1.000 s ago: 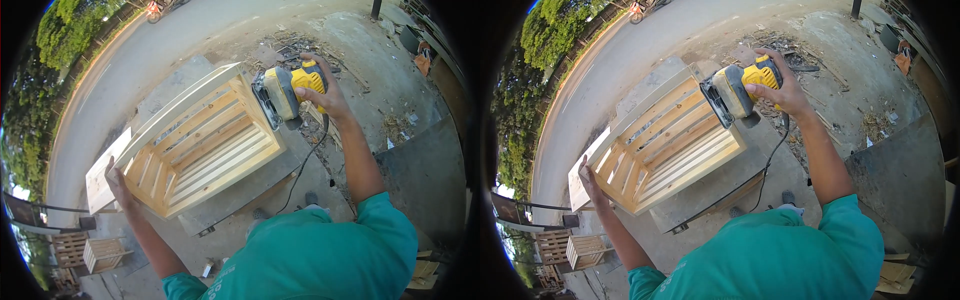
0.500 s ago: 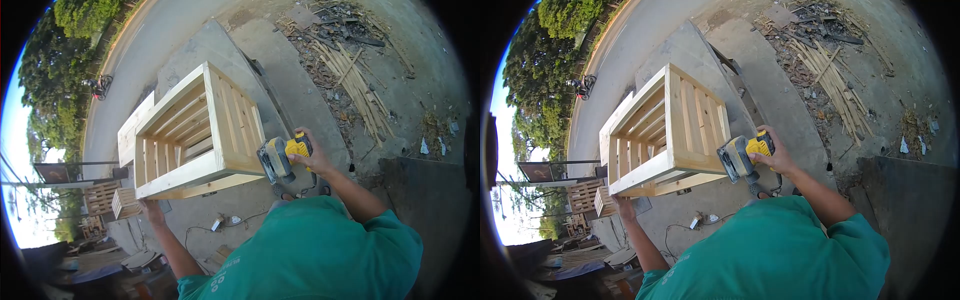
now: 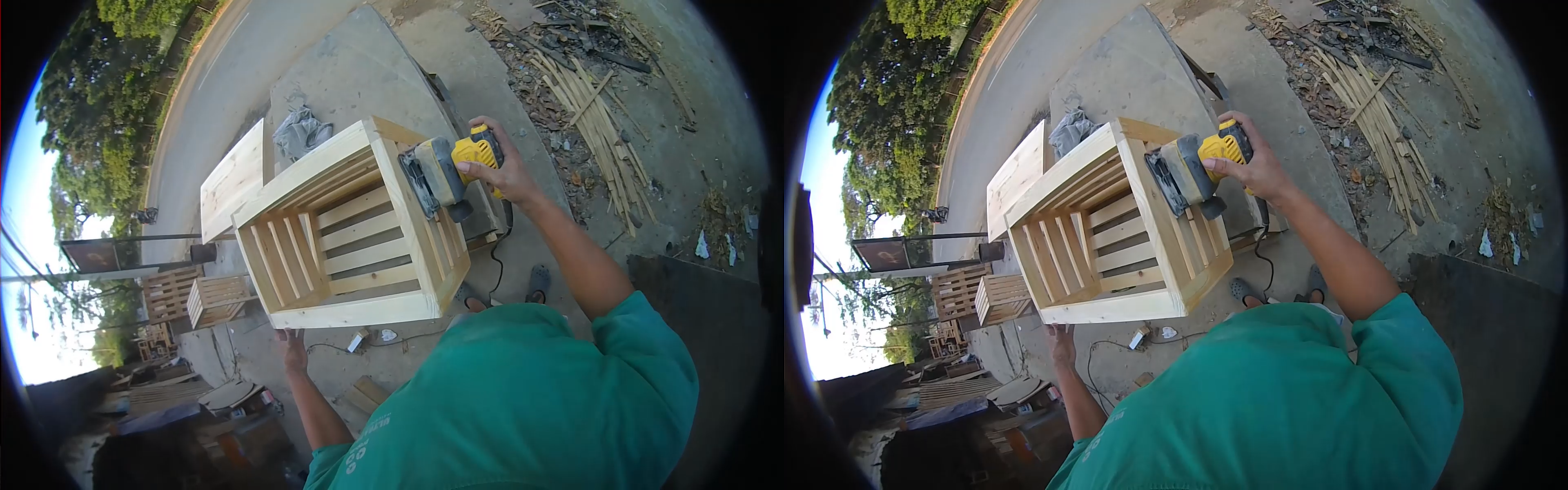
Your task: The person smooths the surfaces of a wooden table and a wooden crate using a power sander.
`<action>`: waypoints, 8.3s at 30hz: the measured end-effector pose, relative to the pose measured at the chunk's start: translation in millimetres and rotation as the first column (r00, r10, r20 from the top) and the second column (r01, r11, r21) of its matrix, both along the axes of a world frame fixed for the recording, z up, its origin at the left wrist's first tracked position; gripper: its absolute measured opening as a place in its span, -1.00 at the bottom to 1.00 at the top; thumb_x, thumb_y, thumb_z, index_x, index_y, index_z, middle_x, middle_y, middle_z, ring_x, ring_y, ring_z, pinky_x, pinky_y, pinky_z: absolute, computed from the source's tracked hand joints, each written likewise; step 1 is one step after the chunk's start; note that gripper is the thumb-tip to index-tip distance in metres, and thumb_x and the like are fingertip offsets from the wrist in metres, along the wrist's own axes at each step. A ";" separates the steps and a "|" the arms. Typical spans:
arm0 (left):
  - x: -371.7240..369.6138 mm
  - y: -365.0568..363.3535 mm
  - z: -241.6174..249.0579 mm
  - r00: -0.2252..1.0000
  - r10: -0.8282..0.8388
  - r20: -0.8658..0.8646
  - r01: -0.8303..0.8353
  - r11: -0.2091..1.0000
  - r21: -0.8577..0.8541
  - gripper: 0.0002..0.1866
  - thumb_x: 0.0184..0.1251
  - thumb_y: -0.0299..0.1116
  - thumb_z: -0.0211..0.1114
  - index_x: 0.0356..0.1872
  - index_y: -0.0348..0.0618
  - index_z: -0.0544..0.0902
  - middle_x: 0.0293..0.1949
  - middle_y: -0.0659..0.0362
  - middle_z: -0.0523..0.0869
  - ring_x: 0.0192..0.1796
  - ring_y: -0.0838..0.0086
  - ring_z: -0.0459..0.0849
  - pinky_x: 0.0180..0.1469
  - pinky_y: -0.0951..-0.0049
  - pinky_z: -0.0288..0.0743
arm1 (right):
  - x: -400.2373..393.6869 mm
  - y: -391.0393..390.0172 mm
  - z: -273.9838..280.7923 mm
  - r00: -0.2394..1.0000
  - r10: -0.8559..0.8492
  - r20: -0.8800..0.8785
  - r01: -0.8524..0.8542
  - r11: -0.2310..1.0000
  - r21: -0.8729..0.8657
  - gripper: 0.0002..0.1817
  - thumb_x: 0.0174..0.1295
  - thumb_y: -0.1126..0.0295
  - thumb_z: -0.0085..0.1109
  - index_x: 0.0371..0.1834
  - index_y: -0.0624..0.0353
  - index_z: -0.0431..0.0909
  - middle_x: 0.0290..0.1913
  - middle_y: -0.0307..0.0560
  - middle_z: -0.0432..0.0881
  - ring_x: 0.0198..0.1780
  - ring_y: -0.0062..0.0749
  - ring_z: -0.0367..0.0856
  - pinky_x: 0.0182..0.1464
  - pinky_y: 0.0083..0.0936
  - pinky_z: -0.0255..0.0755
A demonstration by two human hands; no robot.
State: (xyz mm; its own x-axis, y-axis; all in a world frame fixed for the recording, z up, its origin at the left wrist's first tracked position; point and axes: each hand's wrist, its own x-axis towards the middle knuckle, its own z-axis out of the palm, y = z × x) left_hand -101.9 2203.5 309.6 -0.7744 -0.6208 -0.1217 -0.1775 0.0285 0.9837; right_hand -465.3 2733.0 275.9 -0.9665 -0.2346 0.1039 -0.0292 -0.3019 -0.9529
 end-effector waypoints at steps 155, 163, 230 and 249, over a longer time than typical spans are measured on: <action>-398.5 342.4 75.9 0.971 -0.003 0.240 0.240 0.072 -0.968 -0.30 0.00 -0.10 0.59 0.18 -0.09 0.52 0.06 0.05 0.58 0.22 0.02 0.43 0.36 0.00 0.21 | 42.5 148.9 -163.3 0.944 0.099 0.316 -0.145 0.981 0.125 -0.13 0.03 0.02 0.63 0.37 -0.01 0.35 0.15 -0.03 0.57 0.22 -0.18 0.59 0.28 -0.29 0.44; -399.0 339.4 77.3 0.964 -0.009 0.265 0.265 0.028 -0.964 -0.30 0.07 -0.06 0.56 0.22 -0.09 0.50 0.03 0.02 0.58 0.21 0.01 0.44 0.38 -0.01 0.19 | -153.0 65.2 -170.9 0.993 0.015 0.113 -0.037 0.980 0.194 -0.13 -0.03 -0.12 0.62 0.33 -0.06 0.42 0.15 -0.02 0.61 0.17 -0.17 0.60 0.24 -0.28 0.47; -420.6 366.3 85.5 0.980 -0.006 0.200 0.196 0.227 -0.954 -0.64 0.55 -0.10 0.02 -0.19 -0.20 0.61 -0.27 0.06 0.55 -0.11 0.15 0.43 0.15 0.13 0.25 | -154.8 80.9 9.9 0.968 0.078 -0.238 -0.052 0.992 0.114 -0.12 0.03 0.08 0.64 0.40 -0.06 0.32 0.08 -0.02 0.53 0.11 -0.15 0.57 0.16 -0.24 0.49; -428.3 372.0 84.2 0.988 0.033 0.154 0.142 0.243 -0.960 -0.69 0.48 -0.22 -0.08 -0.29 -0.20 0.55 -0.31 0.07 0.53 -0.11 0.14 0.46 0.43 -0.03 0.08 | -151.3 77.3 -8.5 0.973 0.141 0.180 -0.158 0.984 0.085 -0.15 0.09 0.13 0.60 0.38 0.10 0.31 0.12 0.06 0.51 0.13 -0.15 0.56 0.19 -0.26 0.46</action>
